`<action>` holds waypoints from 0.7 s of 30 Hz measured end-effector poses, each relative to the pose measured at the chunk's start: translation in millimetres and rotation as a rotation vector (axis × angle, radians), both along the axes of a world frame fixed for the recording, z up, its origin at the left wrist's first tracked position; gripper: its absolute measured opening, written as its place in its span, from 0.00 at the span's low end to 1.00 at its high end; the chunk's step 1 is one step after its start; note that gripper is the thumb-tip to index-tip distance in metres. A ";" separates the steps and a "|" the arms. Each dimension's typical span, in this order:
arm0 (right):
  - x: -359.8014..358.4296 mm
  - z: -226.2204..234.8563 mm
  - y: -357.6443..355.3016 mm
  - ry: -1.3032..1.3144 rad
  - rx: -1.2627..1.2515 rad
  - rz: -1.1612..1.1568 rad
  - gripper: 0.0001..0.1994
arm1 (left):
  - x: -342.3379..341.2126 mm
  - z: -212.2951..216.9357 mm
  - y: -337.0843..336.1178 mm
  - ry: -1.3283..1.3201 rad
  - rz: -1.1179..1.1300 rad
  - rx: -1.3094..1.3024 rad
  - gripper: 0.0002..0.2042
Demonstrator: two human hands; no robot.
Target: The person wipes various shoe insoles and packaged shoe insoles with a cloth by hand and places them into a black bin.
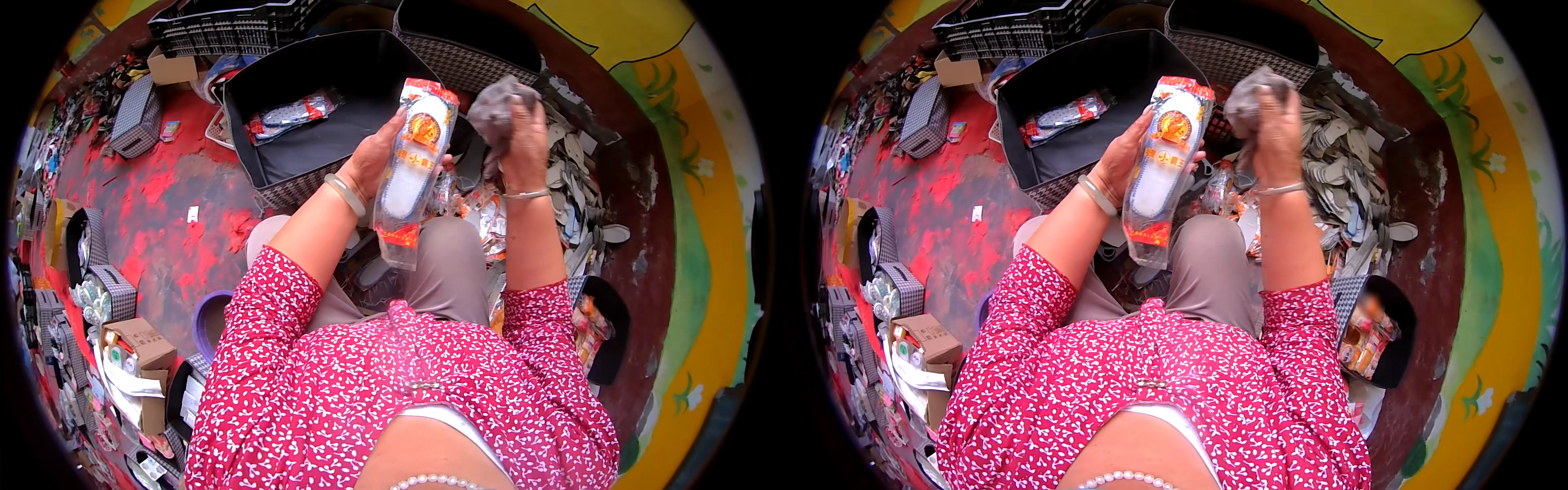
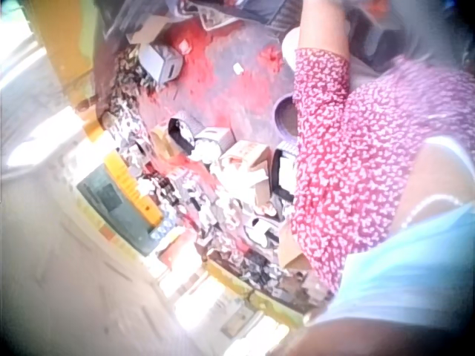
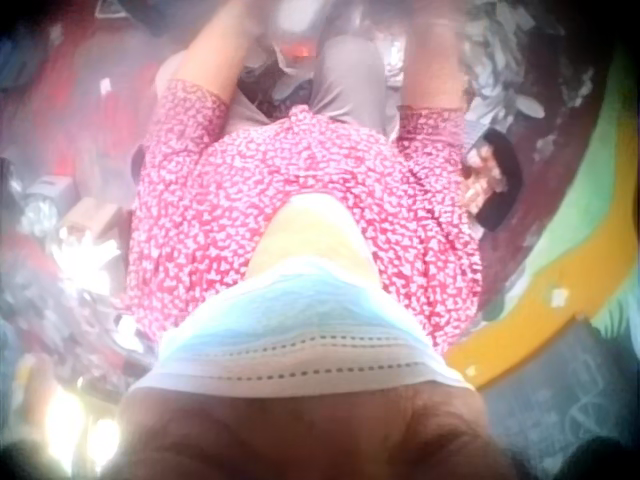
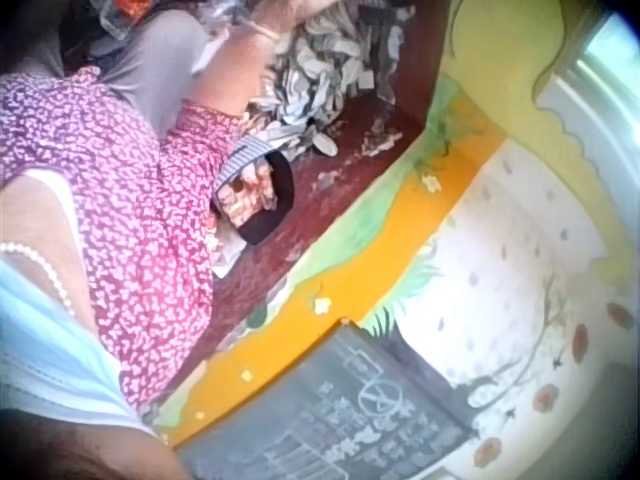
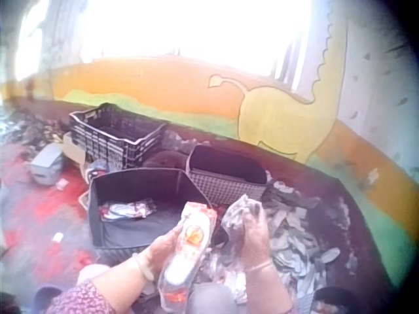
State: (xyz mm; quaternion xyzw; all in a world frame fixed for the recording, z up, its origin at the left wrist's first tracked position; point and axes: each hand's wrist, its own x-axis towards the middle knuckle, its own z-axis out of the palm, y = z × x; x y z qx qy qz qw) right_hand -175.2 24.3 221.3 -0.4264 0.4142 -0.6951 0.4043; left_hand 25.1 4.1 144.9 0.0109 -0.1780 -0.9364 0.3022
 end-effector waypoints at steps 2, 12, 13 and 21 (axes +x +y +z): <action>28.5 -8.7 -0.8 0.361 0.013 0.014 0.19 | -3.6 -2.7 -2.3 0.034 0.025 -0.075 0.25; 76.5 -61.8 8.2 0.960 -0.103 0.329 0.21 | -6.3 -23.9 -15.9 -0.054 0.359 0.208 0.19; 78.8 -59.9 13.6 0.974 -0.118 0.346 0.21 | -4.2 -21.2 -15.4 -0.063 0.361 0.220 0.20; 95.8 -44.1 58.0 1.205 -0.152 0.365 0.20 | 0.7 -15.0 -23.2 -0.160 0.547 0.197 0.22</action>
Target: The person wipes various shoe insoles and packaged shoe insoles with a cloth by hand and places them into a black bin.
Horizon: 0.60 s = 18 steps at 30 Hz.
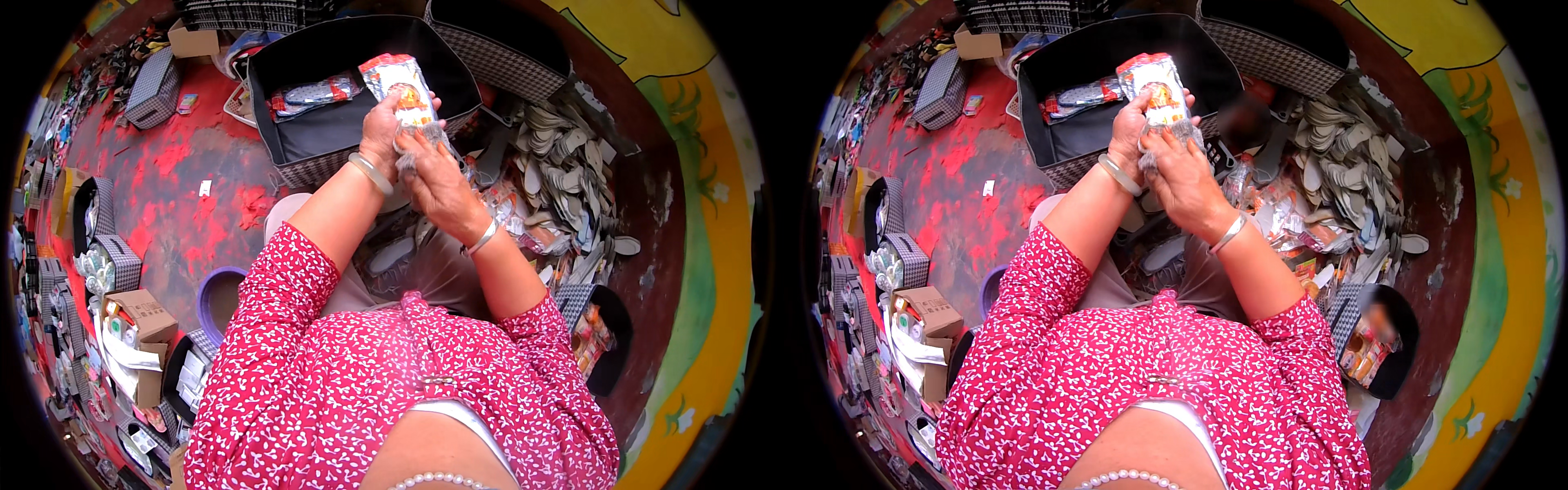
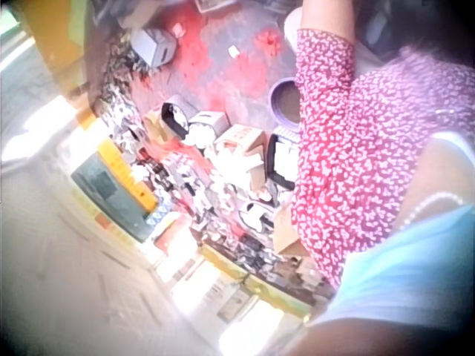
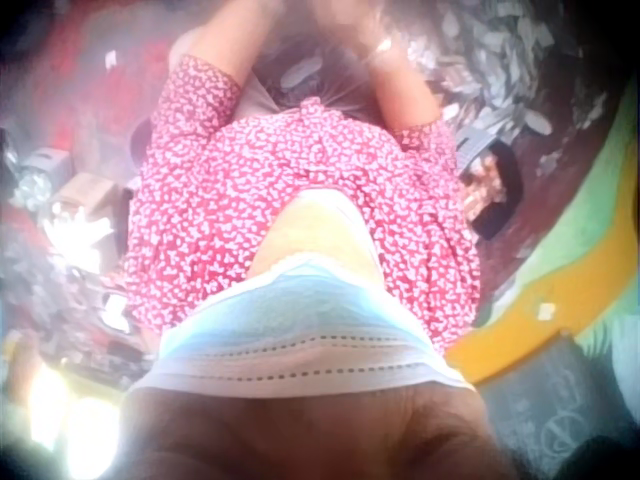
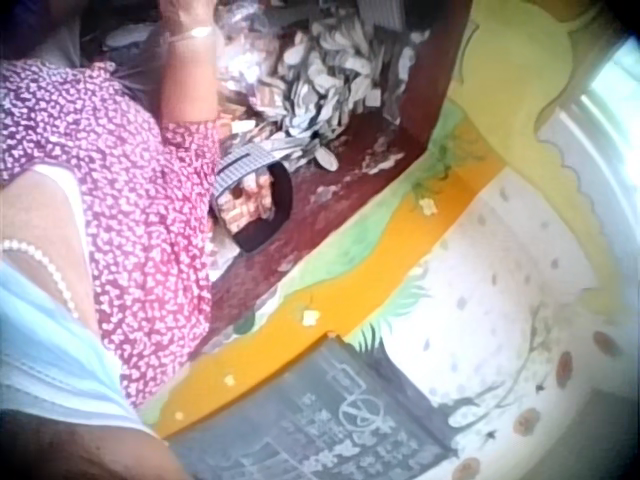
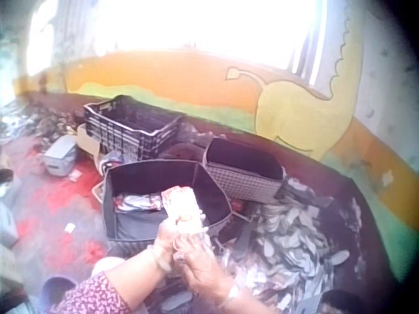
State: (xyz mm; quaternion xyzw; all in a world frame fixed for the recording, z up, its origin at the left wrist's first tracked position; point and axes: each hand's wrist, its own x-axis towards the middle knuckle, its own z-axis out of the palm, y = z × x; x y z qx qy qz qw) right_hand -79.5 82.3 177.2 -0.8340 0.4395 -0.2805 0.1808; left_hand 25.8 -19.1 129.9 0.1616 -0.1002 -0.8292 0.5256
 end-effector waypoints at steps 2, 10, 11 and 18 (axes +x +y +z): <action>9.9 1.5 17.6 0.114 -0.065 -0.051 0.20 | 8.8 -2.6 -4.9 0.095 0.074 -0.078 0.22; -69.1 3.3 10.3 -1.172 0.719 -0.189 0.14 | 38.2 31.3 -12.3 0.219 0.349 -0.117 0.23; -80.4 8.2 3.9 -1.373 0.723 -0.183 0.17 | 41.8 33.4 -10.4 0.234 0.329 -0.148 0.23; -85.3 15.7 -23.3 -1.686 0.902 0.098 0.25 | 32.7 44.3 3.1 0.109 0.185 -0.417 0.22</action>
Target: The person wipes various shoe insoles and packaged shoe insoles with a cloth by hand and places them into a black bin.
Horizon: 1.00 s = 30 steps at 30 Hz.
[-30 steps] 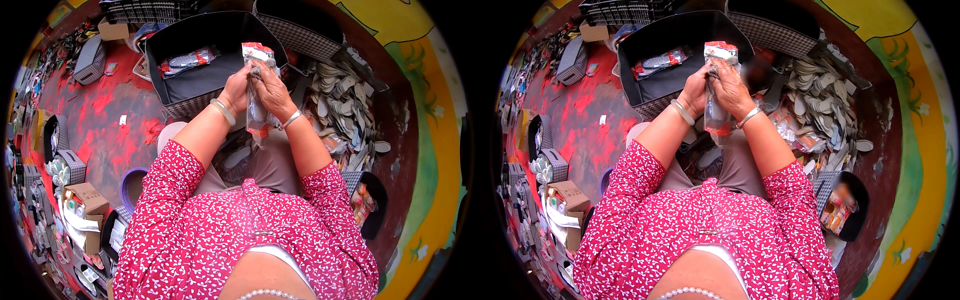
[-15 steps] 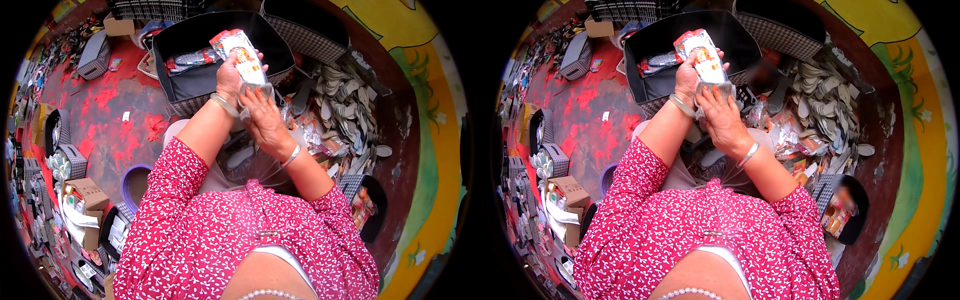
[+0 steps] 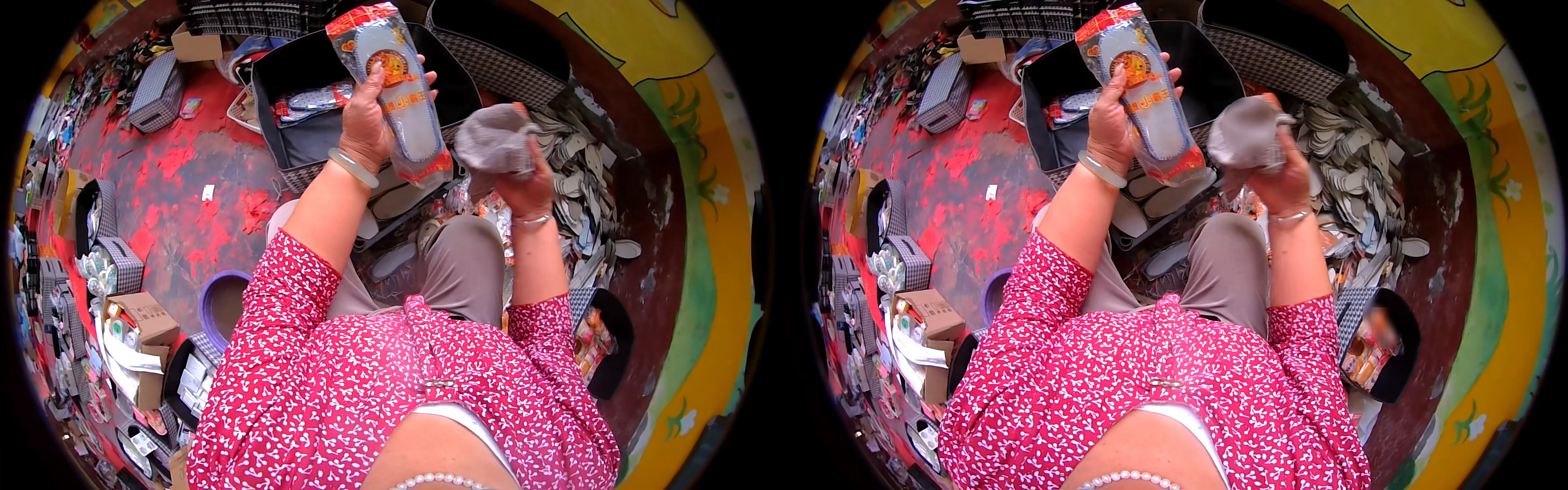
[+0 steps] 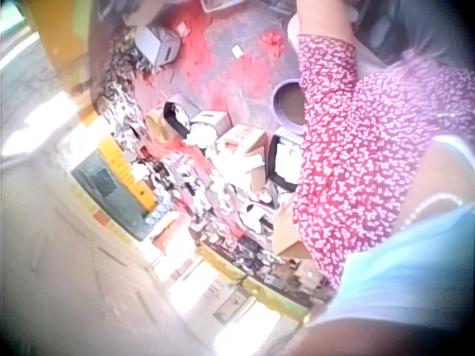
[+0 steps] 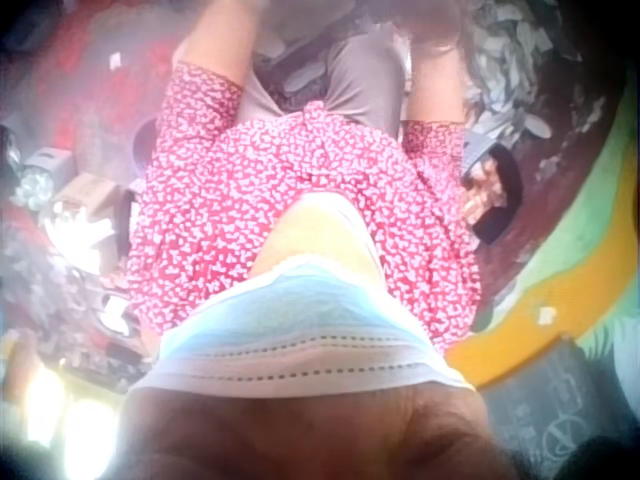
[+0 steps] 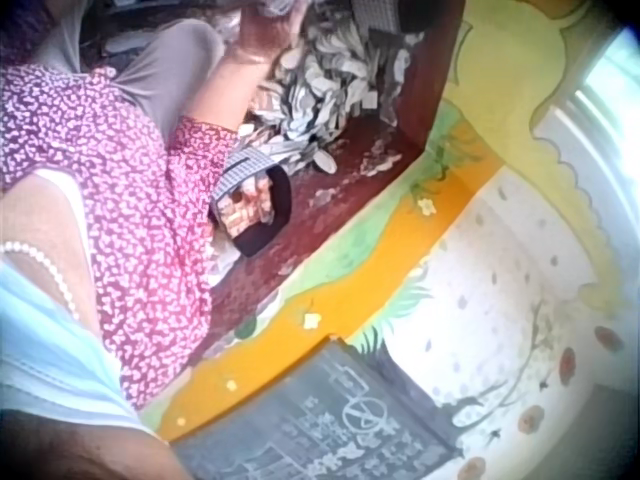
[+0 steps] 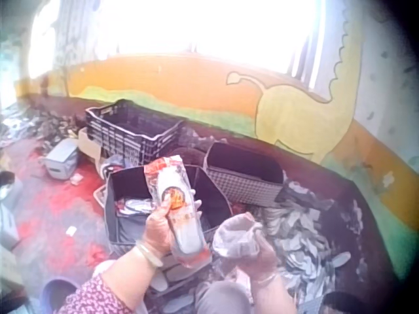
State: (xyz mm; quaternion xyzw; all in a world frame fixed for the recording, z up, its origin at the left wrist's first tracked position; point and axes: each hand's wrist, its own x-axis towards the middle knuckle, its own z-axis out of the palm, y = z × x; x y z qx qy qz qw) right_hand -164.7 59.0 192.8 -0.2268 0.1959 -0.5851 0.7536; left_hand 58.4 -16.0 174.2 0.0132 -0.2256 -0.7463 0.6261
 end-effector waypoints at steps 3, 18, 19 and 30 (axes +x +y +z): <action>38.7 -8.9 -3.1 0.234 -0.064 0.145 0.29 | -9.9 -1.7 3.4 -0.079 0.022 -0.037 0.23; 61.9 -20.7 3.0 0.485 0.320 0.377 0.12 | -19.6 -1.1 16.6 -0.146 0.225 0.056 0.18; 60.1 -19.5 4.8 0.494 0.324 0.397 0.12 | -19.5 -1.7 16.2 -0.134 0.217 0.052 0.17; 63.9 1.6 31.4 0.565 0.341 0.328 0.13 | -14.0 -10.2 6.0 -0.077 0.231 0.128 0.17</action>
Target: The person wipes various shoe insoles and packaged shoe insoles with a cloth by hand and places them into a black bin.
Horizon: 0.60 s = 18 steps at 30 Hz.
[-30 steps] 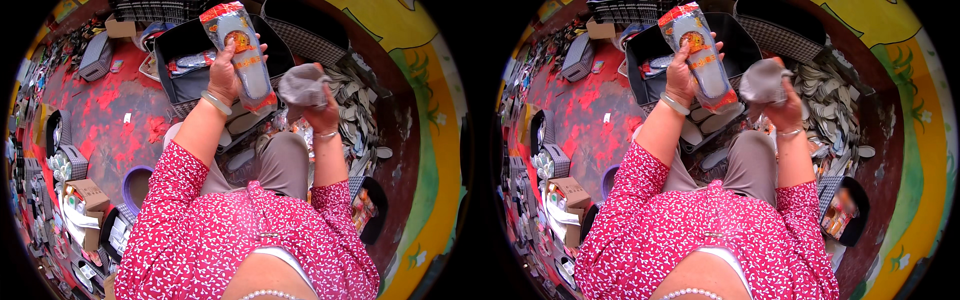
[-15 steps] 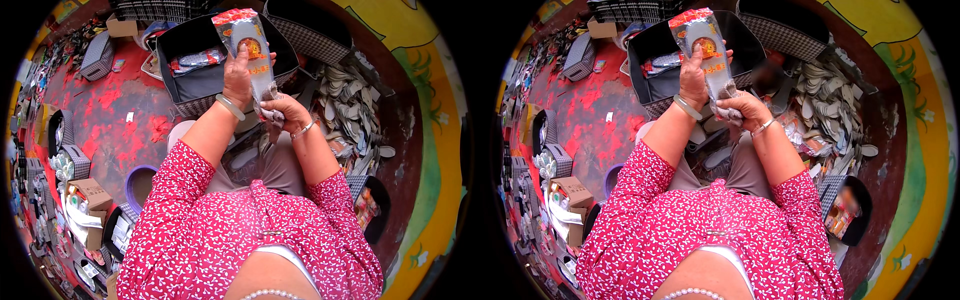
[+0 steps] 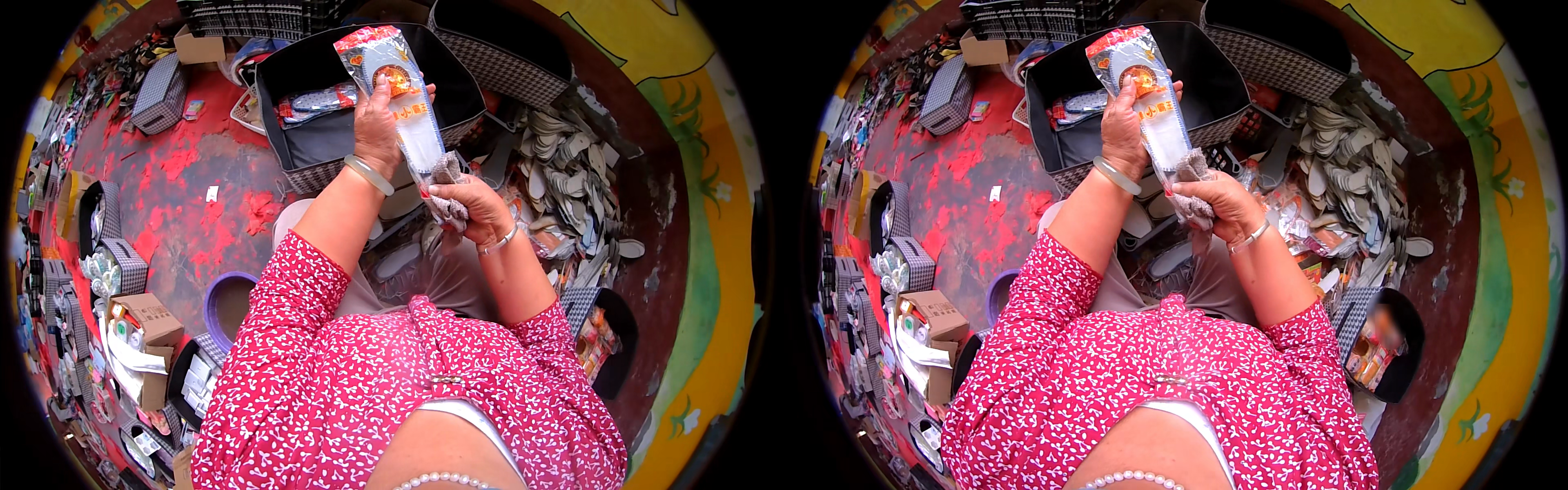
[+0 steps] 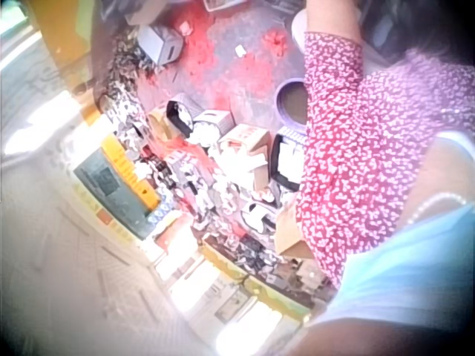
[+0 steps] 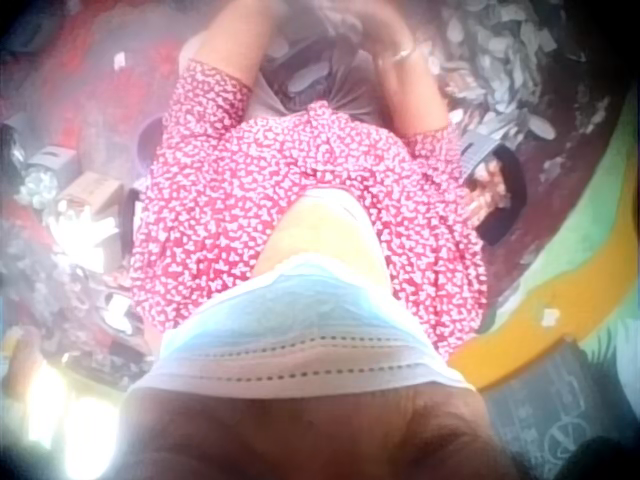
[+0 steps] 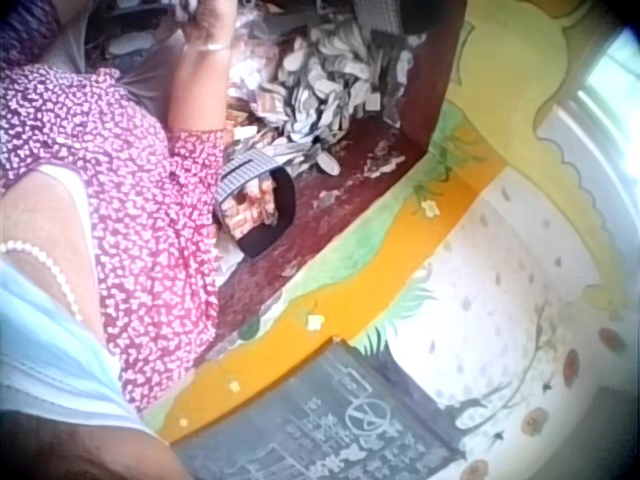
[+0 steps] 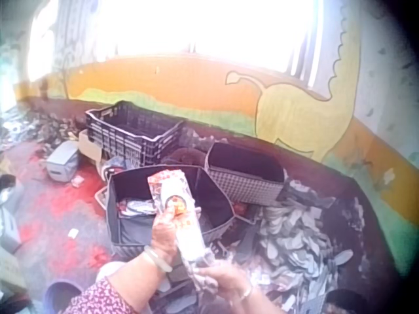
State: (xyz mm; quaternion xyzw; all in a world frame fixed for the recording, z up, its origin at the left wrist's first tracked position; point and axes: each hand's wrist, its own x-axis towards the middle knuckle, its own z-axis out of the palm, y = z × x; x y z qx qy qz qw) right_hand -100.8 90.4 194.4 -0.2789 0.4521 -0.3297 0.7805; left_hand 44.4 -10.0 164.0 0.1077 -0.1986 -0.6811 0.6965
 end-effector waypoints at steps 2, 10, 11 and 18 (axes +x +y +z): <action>1.3 3.1 3.4 -0.019 -0.002 0.015 0.13 | -0.1 -2.0 -1.7 0.028 -0.001 0.009 0.16; -15.3 4.1 34.9 0.235 -0.179 0.278 0.15 | 24.5 -10.0 -31.2 0.243 0.028 0.246 0.22; -23.3 13.2 33.6 0.101 -0.199 0.156 0.15 | 28.0 -11.4 -33.0 0.224 -0.038 0.233 0.22; -30.2 86.6 11.7 -0.007 -0.779 -0.587 0.18 | 15.2 -8.2 -12.9 0.153 -0.428 0.082 0.25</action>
